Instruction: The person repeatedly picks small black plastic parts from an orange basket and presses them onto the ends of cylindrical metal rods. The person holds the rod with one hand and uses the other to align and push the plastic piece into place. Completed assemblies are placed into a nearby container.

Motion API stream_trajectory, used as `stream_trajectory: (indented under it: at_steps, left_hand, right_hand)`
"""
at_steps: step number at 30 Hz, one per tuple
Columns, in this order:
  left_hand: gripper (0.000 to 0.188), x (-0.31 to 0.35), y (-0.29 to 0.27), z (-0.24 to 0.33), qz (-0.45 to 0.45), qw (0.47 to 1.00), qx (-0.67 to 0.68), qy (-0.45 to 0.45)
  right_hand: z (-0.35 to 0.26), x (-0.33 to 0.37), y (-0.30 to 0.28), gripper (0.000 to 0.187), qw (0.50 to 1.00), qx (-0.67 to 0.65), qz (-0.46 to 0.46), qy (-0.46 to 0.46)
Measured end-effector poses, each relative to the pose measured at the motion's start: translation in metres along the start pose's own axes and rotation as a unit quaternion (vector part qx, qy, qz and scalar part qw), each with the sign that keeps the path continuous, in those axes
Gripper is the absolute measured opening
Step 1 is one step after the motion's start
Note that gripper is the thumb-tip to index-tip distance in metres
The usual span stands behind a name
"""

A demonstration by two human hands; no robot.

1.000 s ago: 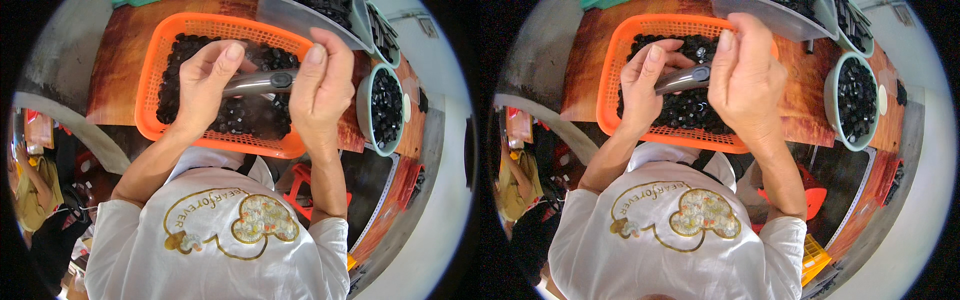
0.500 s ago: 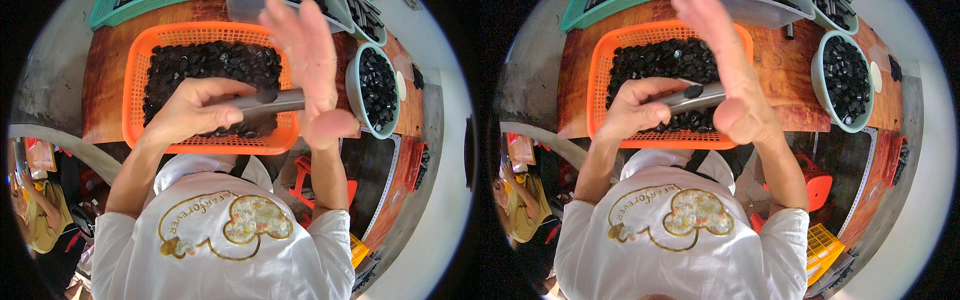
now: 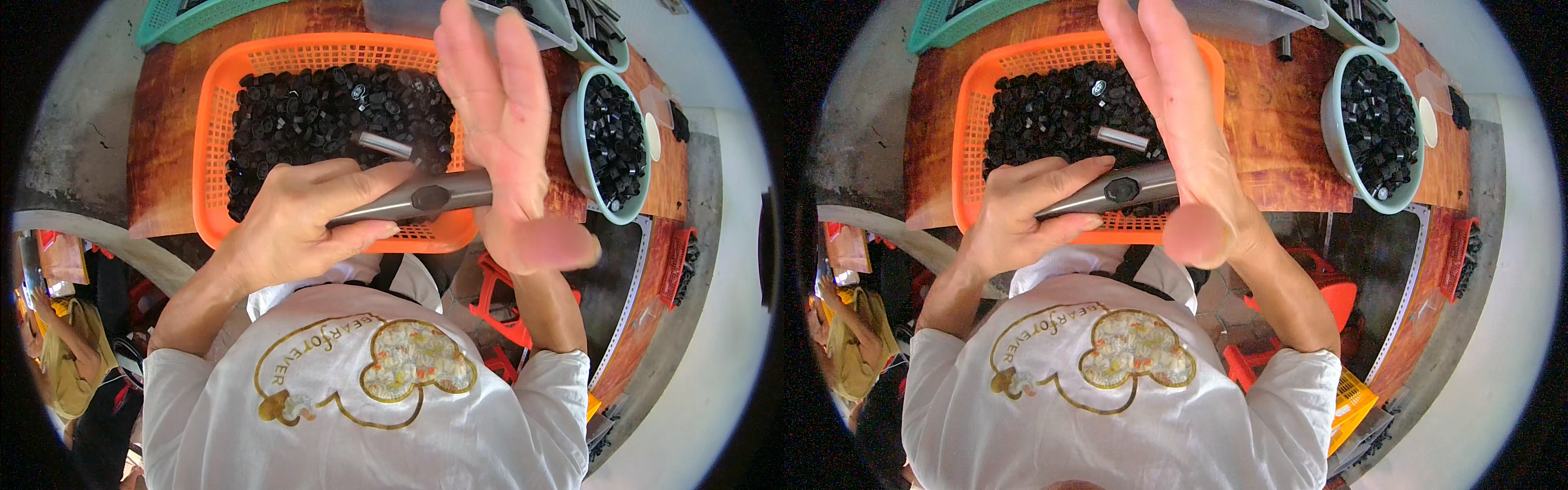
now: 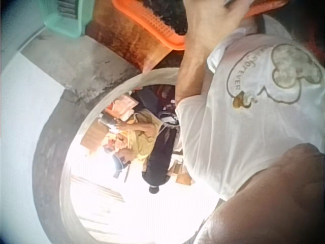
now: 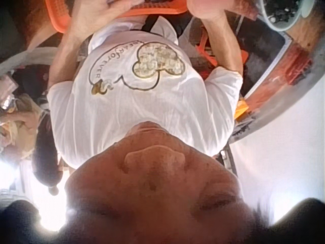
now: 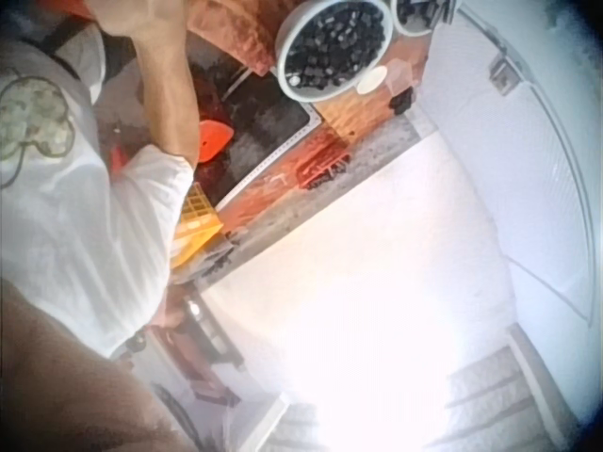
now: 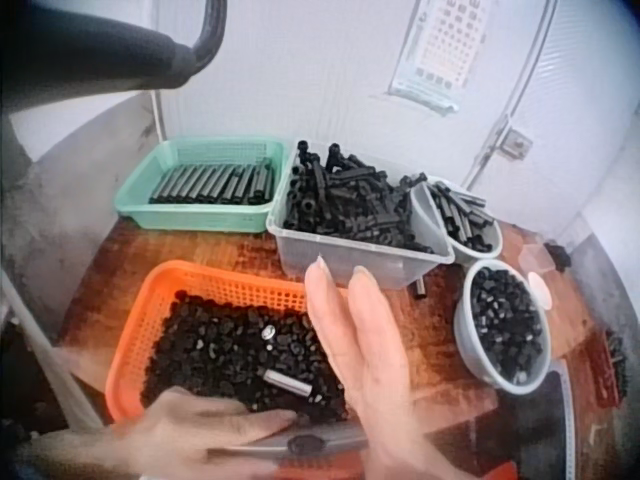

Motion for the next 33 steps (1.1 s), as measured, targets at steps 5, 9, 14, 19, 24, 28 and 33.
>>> stream_trajectory:
  at_steps: [5,9,14,19,24,28,33]
  left_hand:
    - [0.048,0.002,-0.005,0.011,-0.051,0.976,-0.2,0.071]
    - [0.049,0.002,-0.007,0.004,-0.1,0.966,-0.231,0.063]
    - [0.05,-0.005,-0.016,-0.01,-0.025,0.983,0.162,-0.087]
    - [0.061,0.013,0.0,-0.012,-0.115,0.705,0.583,-0.387]
    - [0.068,0.027,0.011,-0.004,-0.152,0.629,0.634,-0.423]
    - [0.061,0.025,0.013,-0.008,-0.179,0.776,0.499,-0.342]
    - [0.055,0.014,-0.002,0.009,-0.192,0.913,0.354,-0.071]
  right_hand:
    - [0.012,0.008,0.012,0.113,0.994,-0.046,-0.023,0.092]
    - [0.035,0.012,0.018,0.118,0.935,-0.17,0.006,0.313]
    - [0.004,-0.005,0.001,0.103,0.876,-0.442,0.033,0.191]
    - [-0.024,-0.027,0.0,0.105,0.97,-0.234,-0.072,0.005]
    - [-0.042,-0.032,0.017,0.12,0.931,0.06,-0.188,-0.307]
    - [-0.055,-0.009,0.019,0.113,0.941,0.03,-0.237,-0.238]
    - [-0.061,0.0,0.02,0.107,0.94,0.038,-0.235,-0.243]
Point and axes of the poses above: each hand's wrist, its own x-axis away from the middle knuckle, its own y-axis out of the palm, z = x × y, the point moved 5 cm from there along -x, towards the middle knuckle, and after that the axes turned 13 degrees about x, right-handed, at the moved point
